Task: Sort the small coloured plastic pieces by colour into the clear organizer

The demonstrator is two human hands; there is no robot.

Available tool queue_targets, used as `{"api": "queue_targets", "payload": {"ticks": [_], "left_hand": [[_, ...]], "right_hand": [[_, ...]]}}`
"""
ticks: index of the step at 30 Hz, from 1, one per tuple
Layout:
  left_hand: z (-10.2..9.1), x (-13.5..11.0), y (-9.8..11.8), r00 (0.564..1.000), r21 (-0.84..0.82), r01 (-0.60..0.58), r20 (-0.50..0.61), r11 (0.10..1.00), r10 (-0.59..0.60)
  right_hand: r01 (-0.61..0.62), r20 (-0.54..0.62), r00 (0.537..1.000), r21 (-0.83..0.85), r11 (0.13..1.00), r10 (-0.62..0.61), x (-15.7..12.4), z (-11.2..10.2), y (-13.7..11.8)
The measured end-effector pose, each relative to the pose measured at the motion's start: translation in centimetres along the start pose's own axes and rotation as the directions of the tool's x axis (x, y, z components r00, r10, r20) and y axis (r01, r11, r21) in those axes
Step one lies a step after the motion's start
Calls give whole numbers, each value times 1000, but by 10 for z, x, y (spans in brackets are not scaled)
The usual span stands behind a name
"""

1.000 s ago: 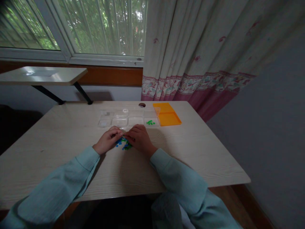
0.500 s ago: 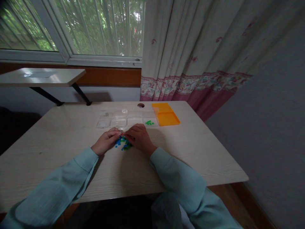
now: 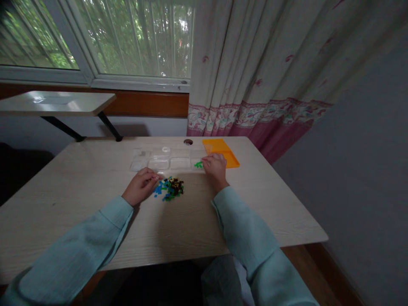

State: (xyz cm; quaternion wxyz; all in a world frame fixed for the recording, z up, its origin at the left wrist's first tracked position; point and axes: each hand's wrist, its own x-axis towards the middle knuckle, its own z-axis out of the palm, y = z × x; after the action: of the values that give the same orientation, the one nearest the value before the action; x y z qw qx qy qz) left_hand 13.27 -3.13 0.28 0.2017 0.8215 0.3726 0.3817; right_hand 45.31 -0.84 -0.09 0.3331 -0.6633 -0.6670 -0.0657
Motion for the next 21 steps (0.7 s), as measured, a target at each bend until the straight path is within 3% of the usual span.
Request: {"api": "queue_targets", "payload": {"ticks": [7,13,21], "left_hand": [[-2,-2,-2,999,84,-37,41,996,34],[-5,-1,1,996,119,-49,83,992,39],[-9,0,5,966,165,-136,242,977,93]], "right_hand": [[-15,88,996,-63,998,21,-3,1,2],[-19,40,999,-52,998,21,-2,1,1],[26,-11,1000,29,999,-25,-2,0,-6]]}}
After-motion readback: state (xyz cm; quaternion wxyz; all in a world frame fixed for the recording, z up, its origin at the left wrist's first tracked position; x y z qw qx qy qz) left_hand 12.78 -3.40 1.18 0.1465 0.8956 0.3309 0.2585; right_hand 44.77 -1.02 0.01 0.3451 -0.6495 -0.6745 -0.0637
